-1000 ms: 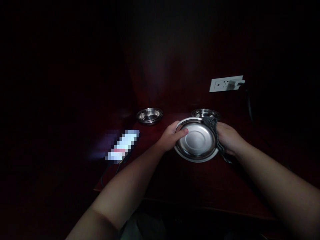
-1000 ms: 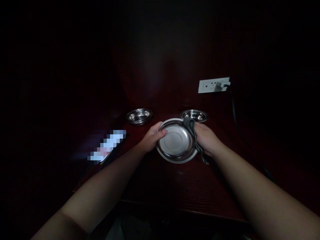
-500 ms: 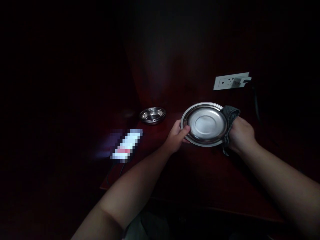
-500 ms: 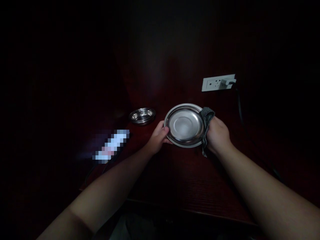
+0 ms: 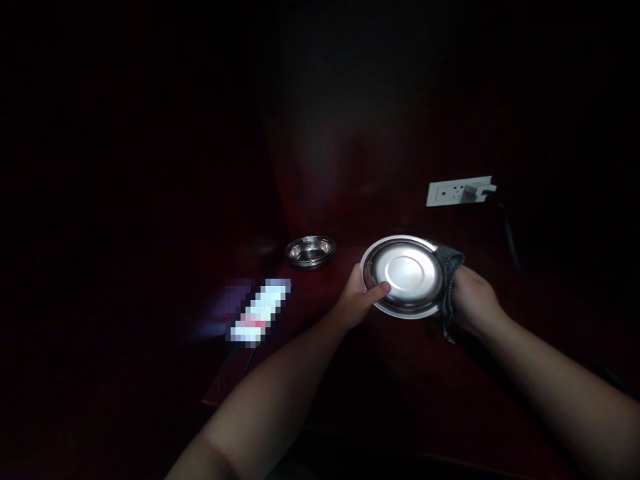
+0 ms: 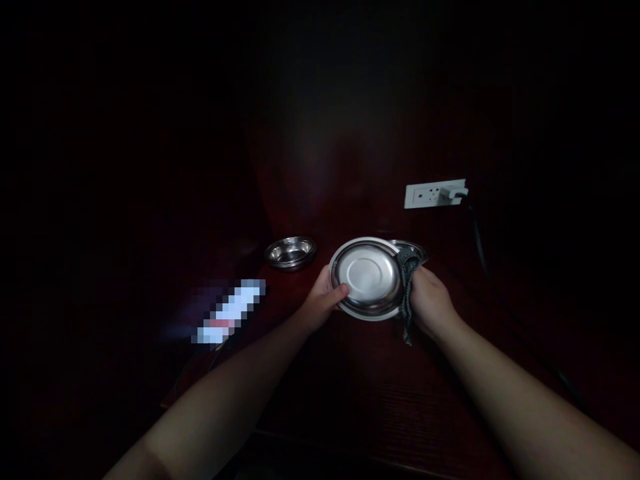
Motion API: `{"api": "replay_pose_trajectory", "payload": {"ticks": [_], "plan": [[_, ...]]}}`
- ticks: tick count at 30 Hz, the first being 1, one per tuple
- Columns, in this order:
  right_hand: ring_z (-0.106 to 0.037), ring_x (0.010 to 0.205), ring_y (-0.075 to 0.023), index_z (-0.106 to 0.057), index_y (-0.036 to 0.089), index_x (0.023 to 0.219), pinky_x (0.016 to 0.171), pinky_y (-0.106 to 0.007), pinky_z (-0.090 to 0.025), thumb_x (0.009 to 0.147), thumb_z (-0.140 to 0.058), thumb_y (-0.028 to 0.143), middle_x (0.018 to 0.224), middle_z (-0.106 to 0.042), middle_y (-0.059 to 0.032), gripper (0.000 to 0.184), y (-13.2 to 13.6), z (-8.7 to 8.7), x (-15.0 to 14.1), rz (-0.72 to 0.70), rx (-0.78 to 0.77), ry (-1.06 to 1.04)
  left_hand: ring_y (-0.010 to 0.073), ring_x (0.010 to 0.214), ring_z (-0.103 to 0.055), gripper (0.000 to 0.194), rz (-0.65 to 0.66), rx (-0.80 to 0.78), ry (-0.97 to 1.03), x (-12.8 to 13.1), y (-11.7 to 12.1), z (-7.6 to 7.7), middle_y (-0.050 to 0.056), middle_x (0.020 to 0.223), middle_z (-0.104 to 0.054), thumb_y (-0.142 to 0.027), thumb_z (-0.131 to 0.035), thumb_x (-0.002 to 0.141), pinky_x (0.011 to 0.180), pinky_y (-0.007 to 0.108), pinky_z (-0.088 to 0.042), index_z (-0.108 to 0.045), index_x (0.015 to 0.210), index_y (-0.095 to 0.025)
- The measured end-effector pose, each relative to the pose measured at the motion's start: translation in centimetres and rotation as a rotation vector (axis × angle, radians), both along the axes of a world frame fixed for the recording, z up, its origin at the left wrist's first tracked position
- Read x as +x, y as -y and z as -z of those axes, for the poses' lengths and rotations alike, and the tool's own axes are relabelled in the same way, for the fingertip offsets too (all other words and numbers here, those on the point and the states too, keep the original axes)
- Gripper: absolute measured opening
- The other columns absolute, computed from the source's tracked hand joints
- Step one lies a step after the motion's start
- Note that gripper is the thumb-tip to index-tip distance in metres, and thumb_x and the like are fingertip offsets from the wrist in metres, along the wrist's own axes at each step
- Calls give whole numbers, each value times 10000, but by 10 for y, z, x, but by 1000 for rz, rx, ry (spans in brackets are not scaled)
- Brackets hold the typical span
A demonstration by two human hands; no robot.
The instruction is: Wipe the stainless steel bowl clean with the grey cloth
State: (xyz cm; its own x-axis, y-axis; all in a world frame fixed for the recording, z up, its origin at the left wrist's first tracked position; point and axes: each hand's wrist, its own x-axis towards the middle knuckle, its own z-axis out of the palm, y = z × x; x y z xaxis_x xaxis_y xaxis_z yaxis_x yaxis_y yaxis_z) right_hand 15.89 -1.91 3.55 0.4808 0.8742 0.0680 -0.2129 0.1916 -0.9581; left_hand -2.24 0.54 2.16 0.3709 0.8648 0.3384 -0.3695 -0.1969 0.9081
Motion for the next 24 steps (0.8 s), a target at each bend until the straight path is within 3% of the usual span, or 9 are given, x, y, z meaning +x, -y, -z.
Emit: {"api": "replay_pose_trajectory", "payload": {"ticks": [4, 10, 15, 19, 24], "plan": [[-661, 668, -207, -673, 237, 738, 543, -285, -527, 685, -701, 368, 672, -708, 9, 144, -2, 2, 2, -62, 11, 15, 278, 1206, -502, 721, 44, 56, 27, -2, -3, -1, 138, 1292, -536, -460, -785, 593, 987, 391, -397, -454, 1160, -162], [-648, 635, -194, -667, 236, 639, 524, -265, -501, 688, -695, 329, 625, -699, 10, 109, 4, -5, 1, -41, -54, 100, 278, 1170, -528, 678, 102, 49, -21, -6, -2, -3, 135, 1243, -568, -432, -789, 596, 960, 381, -409, -479, 1129, -149], [-638, 573, -203, -658, 219, 634, 501, -279, -487, 660, -707, 297, 588, -692, -4, 96, 6, -9, 4, -172, -97, 78, 265, 1119, -557, 664, 182, 34, -51, -10, -1, -4, 121, 1216, -586, -394, -790, 604, 915, 360, -429, -489, 1147, -156], [-647, 586, -201, -654, 227, 627, 537, -279, -495, 640, -714, 300, 611, -697, -6, 96, 8, -10, 6, -335, -122, 82, 243, 1000, -596, 631, 229, 63, -200, -17, -1, -3, 102, 1099, -624, -379, -784, 625, 841, 343, -447, -508, 1142, -146], [-662, 670, -209, -656, 221, 652, 588, -276, -502, 634, -721, 329, 677, -714, -15, 127, 10, -12, 3, -426, -75, 108, 264, 1052, -575, 663, 211, 163, -277, -21, 0, -4, 113, 1142, -612, -386, -788, 618, 904, 373, -428, -518, 1173, -145]]}}
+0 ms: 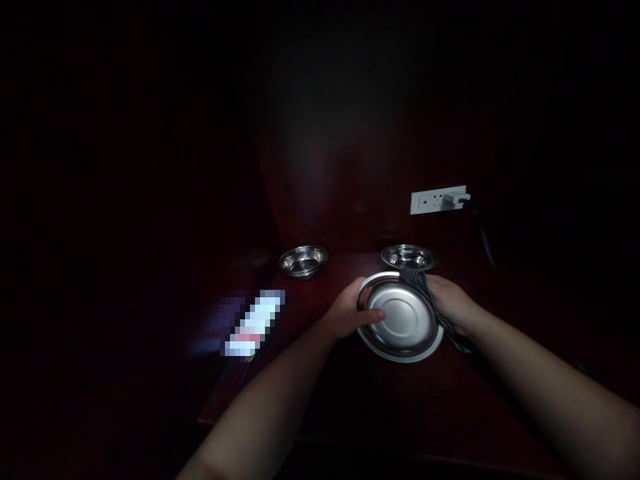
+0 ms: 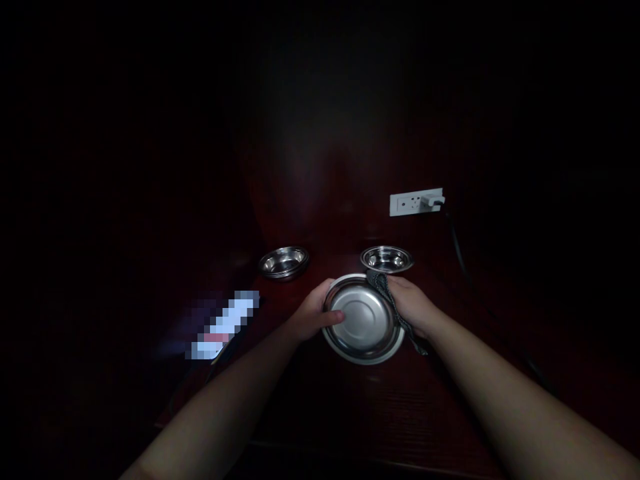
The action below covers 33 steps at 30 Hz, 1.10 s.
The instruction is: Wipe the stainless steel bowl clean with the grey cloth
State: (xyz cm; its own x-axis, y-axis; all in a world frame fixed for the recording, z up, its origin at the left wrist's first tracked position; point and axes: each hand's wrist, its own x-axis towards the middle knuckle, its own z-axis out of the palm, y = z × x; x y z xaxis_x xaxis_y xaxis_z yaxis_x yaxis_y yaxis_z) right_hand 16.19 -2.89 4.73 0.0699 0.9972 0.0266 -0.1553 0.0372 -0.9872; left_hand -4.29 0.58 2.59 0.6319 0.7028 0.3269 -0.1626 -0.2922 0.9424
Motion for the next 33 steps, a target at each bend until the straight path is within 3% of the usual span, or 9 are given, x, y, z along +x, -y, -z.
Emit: {"api": "replay_pose_trajectory", "payload": {"ticks": [3, 8, 10, 17, 23, 28, 33], "plan": [[-664, 681, -209, -647, 233, 640, 589, -275, -505, 655, -705, 362, 661, -707, -9, 142, -1, 1, -1, 64, 34, -10, 257, 1082, -561, 657, -40, 9, 83, 3, -2, 2, 111, 1166, -600, -391, -776, 633, 932, 376, -418, -497, 1179, -153], [-671, 728, -222, -629, 252, 645, 564, -269, -506, 677, -693, 391, 657, -704, 4, 156, -5, 3, -2, 229, 121, -46, 204, 977, -577, 587, -263, -57, 153, 11, -5, 9, 83, 1057, -602, -459, -716, 693, 871, 350, -451, -474, 1135, -159], [-671, 745, -229, -617, 253, 643, 552, -270, -502, 678, -692, 397, 663, -705, 7, 166, -5, 4, -3, 262, 143, -70, 199, 996, -569, 604, -297, -69, 178, 13, -3, 11, 83, 1083, -590, -474, -716, 687, 873, 336, -457, -472, 1146, -165], [-666, 749, -204, -629, 248, 683, 591, -260, -506, 735, -649, 392, 688, -704, 14, 154, -9, 4, -2, 339, 183, -88, 144, 760, -618, 657, -114, -353, 131, 16, 6, 13, 67, 1126, -562, -532, -708, 664, 615, 293, -535, -432, 1181, -236], [-663, 702, -209, -642, 238, 673, 548, -261, -505, 723, -654, 407, 642, -696, 8, 177, -9, 8, -2, 330, 137, -44, 144, 719, -612, 732, -139, -346, 142, 14, 5, 8, 93, 1154, -569, -490, -745, 630, 549, 270, -506, -423, 1225, -211], [-648, 630, -191, -673, 212, 706, 563, -264, -514, 713, -674, 395, 633, -700, 2, 183, -5, 6, -5, 320, 115, -42, 185, 846, -607, 714, -173, -295, 171, 11, 5, 3, 80, 1085, -618, -465, -769, 613, 639, 260, -476, -478, 1205, -193], [-641, 576, -178, -689, 190, 722, 539, -255, -496, 744, -671, 367, 642, -710, -17, 179, -3, 5, -3, 181, -7, -38, 186, 885, -598, 573, -148, -289, 141, 7, 1, 5, 63, 980, -638, -463, -754, 647, 755, 286, -455, -556, 1086, -151]]}}
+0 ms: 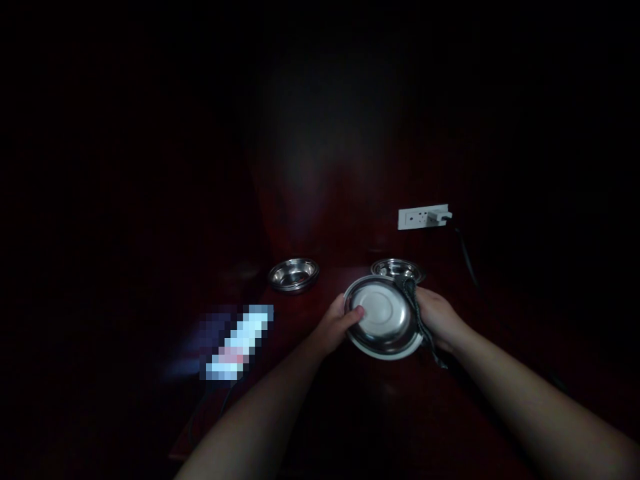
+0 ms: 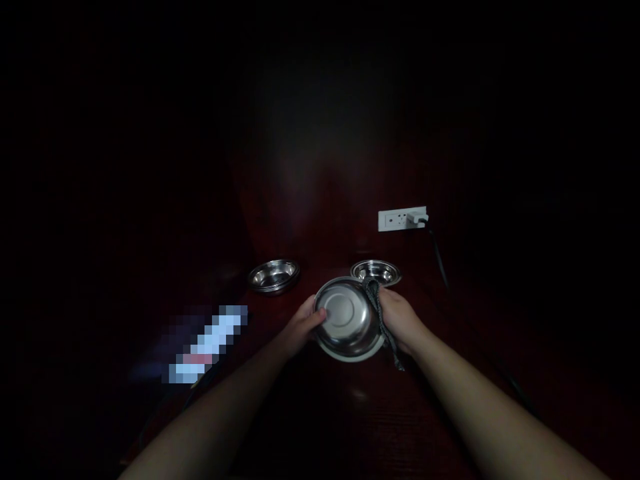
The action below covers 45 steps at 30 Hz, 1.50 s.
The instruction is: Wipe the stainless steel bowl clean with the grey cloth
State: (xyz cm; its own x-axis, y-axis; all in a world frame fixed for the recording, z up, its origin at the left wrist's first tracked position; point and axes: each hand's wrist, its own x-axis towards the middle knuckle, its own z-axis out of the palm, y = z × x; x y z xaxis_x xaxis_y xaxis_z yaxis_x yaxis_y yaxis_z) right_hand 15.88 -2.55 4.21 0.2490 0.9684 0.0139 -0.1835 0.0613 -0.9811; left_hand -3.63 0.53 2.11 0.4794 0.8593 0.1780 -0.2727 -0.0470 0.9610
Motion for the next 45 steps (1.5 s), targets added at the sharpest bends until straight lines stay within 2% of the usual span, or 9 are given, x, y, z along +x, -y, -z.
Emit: {"api": "replay_pose_trajectory", "payload": {"ticks": [6, 13, 16, 20, 23, 26, 29, 34, 45], "plan": [[-670, 651, -203, -712, 169, 810, 596, -280, -514, 760, -669, 388, 750, -744, -56, 229, 1, -1, 3, -240, -86, 61, 157, 842, -573, 539, 79, 29, -87, -3, -1, -1, 59, 944, -632, -485, -728, 676, 763, 276, -425, -582, 1044, -118], [-674, 694, -219, -725, 167, 869, 668, -300, -519, 761, -654, 437, 780, -748, -73, 299, 3, -1, 3, -357, -127, 137, 170, 856, -559, 528, 159, 67, -165, -6, -2, 0, 67, 943, -619, -494, -714, 687, 748, 283, -422, -581, 1028, -112], [-671, 725, -221, -720, 172, 890, 700, -305, -508, 783, -610, 476, 793, -744, -65, 341, 2, 0, 4, -342, -45, 189, 173, 854, -563, 537, 139, 97, -160, -5, -2, 0, 65, 940, -616, -488, -725, 674, 745, 285, -428, -563, 1027, -117], [-657, 750, -210, -701, 169, 882, 718, -299, -483, 778, -594, 498, 812, -735, -49, 361, -3, 2, 5, -247, 48, 233, 154, 814, -562, 509, -4, 131, -132, -2, -2, 1, 43, 896, -612, -506, -725, 666, 710, 263, -431, -550, 974, -141], [-645, 783, -208, -686, 172, 842, 733, -290, -471, 763, -600, 505, 810, -728, -40, 353, -7, 4, 5, -134, 146, 225, 131, 735, -557, 497, -91, 44, -54, 1, -1, 2, 21, 842, -598, -574, -657, 702, 659, 250, -438, -551, 951, -158], [-637, 748, -205, -668, 183, 825, 683, -285, -467, 774, -574, 513, 779, -718, -32, 346, -9, 6, 5, -31, 168, 161, 144, 725, -576, 515, -66, -89, 25, 4, 3, 4, 29, 883, -608, -611, -586, 741, 626, 266, -458, -546, 1029, -185], [-630, 708, -194, -657, 197, 798, 637, -273, -457, 795, -548, 500, 753, -710, -22, 322, -10, 10, 6, 18, 174, 164, 163, 816, -593, 524, -49, -65, 48, 5, 6, 5, 47, 1002, -622, -548, -625, 742, 671, 271, -467, -533, 1129, -206], [-635, 755, -206, -670, 193, 816, 675, -280, -471, 801, -551, 508, 779, -714, -26, 337, -11, 15, 6, -54, 216, 234, 162, 888, -572, 457, -130, 108, -1, 0, 2, 1, 64, 1030, -625, -494, -625, 771, 785, 267, -441, -572, 1073, -155], [-652, 818, -228, -708, 175, 912, 775, -315, -489, 795, -560, 517, 820, -733, -57, 391, -8, 7, 12, -231, 111, 329, 151, 787, -545, 468, -47, 160, -152, -2, -1, -1, 40, 871, -600, -548, -629, 741, 711, 268, -421, -563, 958, -138]]}}
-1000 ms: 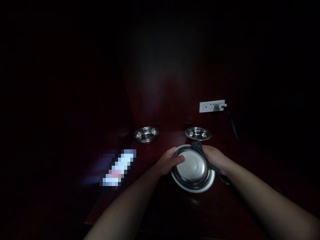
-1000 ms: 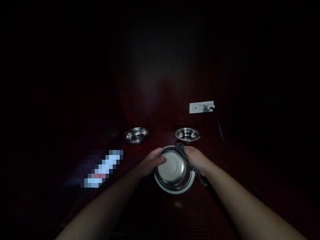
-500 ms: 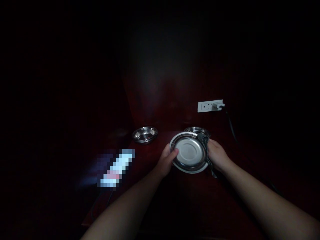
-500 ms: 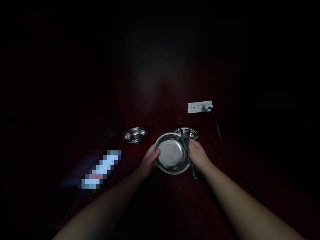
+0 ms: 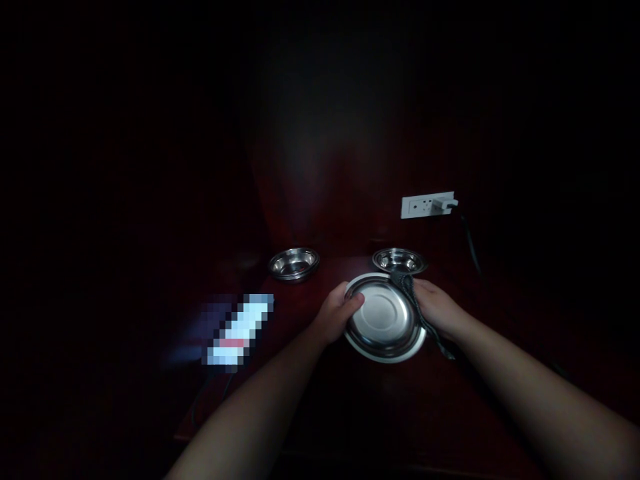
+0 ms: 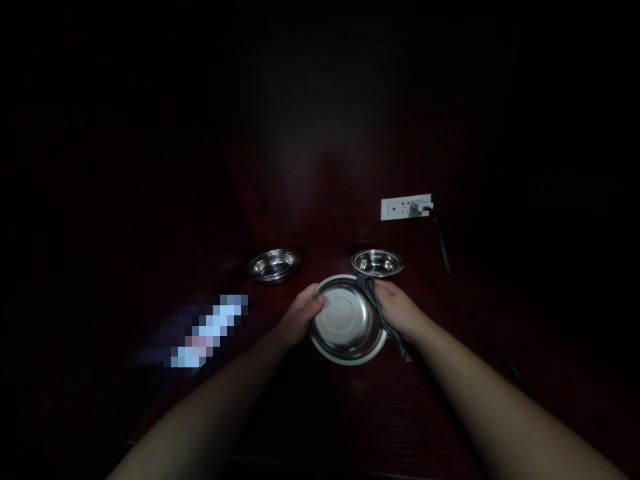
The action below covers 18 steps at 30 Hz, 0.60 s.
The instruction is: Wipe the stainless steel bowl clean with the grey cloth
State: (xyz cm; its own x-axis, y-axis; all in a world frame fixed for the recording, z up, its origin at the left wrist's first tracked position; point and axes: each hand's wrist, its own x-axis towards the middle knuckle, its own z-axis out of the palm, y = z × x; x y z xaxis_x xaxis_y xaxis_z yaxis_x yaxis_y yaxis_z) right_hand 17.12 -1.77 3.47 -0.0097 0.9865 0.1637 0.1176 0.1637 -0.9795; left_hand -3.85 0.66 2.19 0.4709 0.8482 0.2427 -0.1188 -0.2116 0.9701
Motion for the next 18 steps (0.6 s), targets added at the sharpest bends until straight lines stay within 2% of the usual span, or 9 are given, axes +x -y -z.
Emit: {"api": "replay_pose_trajectory", "payload": {"ticks": [8, 15, 18], "plan": [[-644, 743, -210, -700, 168, 916, 701, -299, -485, 786, -559, 529, 805, -730, -47, 408, 2, -2, -1, -50, -41, 5, 187, 833, -570, 530, 39, 40, -60, 1, -5, 2, 68, 924, -623, -598, -612, 725, 737, 297, -426, -561, 978, -136], [-632, 738, -208, -694, 173, 854, 673, -289, -477, 741, -611, 538, 780, -720, -34, 392, 3, -6, -3, 8, 11, -34, 175, 848, -541, 494, 31, 94, 12, 3, -3, -1, 52, 931, -595, -567, -641, 718, 738, 279, -416, -549, 974, -154], [-638, 754, -215, -697, 180, 861, 659, -286, -480, 736, -619, 535, 779, -720, -37, 385, 3, -5, -3, 60, 31, -96, 163, 808, -525, 496, -20, 126, 33, 3, -2, -1, 40, 894, -585, -601, -596, 739, 714, 271, -405, -544, 972, -166]]}}
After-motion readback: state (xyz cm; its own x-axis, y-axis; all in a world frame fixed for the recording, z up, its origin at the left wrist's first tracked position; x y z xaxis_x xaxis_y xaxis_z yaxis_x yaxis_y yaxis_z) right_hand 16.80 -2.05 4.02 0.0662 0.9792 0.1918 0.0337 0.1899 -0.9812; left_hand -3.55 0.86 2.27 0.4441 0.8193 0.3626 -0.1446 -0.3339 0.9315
